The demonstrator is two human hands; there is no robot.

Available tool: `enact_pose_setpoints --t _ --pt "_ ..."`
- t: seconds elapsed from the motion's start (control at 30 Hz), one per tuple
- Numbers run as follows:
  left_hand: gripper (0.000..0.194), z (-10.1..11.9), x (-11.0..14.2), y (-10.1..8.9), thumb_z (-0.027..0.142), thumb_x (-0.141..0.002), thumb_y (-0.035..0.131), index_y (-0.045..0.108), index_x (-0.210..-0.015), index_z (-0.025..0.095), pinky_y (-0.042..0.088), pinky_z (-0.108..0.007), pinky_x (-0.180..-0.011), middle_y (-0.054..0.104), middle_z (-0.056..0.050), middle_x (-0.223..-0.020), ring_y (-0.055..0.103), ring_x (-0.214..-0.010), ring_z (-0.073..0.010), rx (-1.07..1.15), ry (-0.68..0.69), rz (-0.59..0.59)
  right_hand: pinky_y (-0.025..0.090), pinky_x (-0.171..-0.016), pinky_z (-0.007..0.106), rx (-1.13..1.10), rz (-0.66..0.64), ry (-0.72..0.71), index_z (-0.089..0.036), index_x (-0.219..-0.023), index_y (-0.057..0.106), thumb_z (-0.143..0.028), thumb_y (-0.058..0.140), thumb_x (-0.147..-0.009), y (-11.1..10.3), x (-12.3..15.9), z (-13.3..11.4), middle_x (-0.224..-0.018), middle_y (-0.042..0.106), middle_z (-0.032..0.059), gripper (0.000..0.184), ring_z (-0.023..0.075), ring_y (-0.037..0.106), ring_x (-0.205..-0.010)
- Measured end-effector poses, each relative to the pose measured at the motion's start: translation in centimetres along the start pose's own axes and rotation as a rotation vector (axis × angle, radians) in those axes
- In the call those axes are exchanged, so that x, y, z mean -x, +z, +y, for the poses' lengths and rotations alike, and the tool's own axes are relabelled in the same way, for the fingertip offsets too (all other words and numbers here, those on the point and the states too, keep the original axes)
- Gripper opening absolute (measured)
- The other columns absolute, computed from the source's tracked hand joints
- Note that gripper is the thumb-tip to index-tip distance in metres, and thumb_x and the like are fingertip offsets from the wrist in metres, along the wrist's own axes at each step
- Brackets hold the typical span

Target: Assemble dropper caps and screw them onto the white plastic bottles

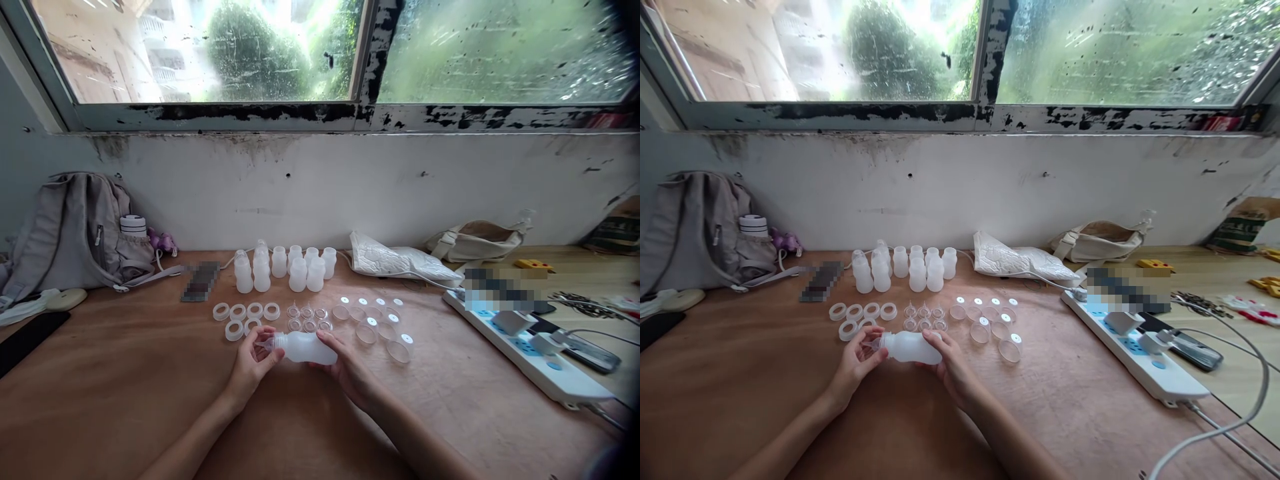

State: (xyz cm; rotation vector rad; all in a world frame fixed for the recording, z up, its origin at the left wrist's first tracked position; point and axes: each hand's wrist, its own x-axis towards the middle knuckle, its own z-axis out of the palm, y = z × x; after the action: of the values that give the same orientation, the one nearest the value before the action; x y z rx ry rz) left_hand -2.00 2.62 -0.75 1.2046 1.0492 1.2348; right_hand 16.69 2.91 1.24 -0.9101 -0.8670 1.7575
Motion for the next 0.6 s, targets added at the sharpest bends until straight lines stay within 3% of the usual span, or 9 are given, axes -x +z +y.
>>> enact_pose_setpoints --t 0.17,0.3,0.5,0.6 --pt "0.036 0.1 0.1 0.0 0.032 -0.066 0.065 0.056 -0.096 0.015 0.044 -0.026 -0.074 0.060 -0.006 -0.093 0.056 -0.086 -0.0182 -0.081 -0.022 -0.035 0.049 -0.052 0.025 0.150 -0.068 0.033 -0.018 -0.089 0.047 -0.034 0.060 -0.072 0.0 0.4 -0.2 -0.086 0.057 0.0038 0.026 0.0152 0.058 -0.068" --pt "0.032 0.7 0.4 0.2 0.036 -0.067 0.063 0.060 -0.091 0.015 0.044 -0.026 -0.073 0.063 -0.005 -0.088 0.057 -0.083 -0.0182 0.021 -0.124 -0.006 0.049 -0.064 0.029 0.310 -0.045 -0.115 -0.021 -0.089 0.044 -0.030 0.064 -0.068 0.3 0.7 -0.4 -0.080 0.055 0.0003 0.031 0.0161 0.056 -0.074" --pt "0.030 1.0 0.6 0.1 0.042 -0.072 0.056 0.061 -0.080 0.013 0.045 -0.022 -0.059 0.060 -0.003 -0.073 0.056 -0.065 -0.0126 0.201 -0.321 -0.068 0.043 -0.054 0.024 0.664 -0.085 -0.363 -0.023 -0.089 0.044 -0.028 0.068 -0.063 0.1 1.2 0.1 -0.077 0.053 -0.0016 0.036 0.0129 0.051 -0.064" --pt "0.030 1.0 0.6 0.0 0.041 -0.072 0.057 0.061 -0.083 0.014 0.045 -0.023 -0.063 0.060 -0.004 -0.076 0.056 -0.069 -0.0133 0.224 -0.304 -0.073 0.044 -0.056 0.026 0.698 -0.040 -0.414 -0.022 -0.090 0.046 -0.029 0.068 -0.062 0.2 1.1 0.4 -0.081 0.055 0.0005 0.036 0.0142 0.053 -0.065"
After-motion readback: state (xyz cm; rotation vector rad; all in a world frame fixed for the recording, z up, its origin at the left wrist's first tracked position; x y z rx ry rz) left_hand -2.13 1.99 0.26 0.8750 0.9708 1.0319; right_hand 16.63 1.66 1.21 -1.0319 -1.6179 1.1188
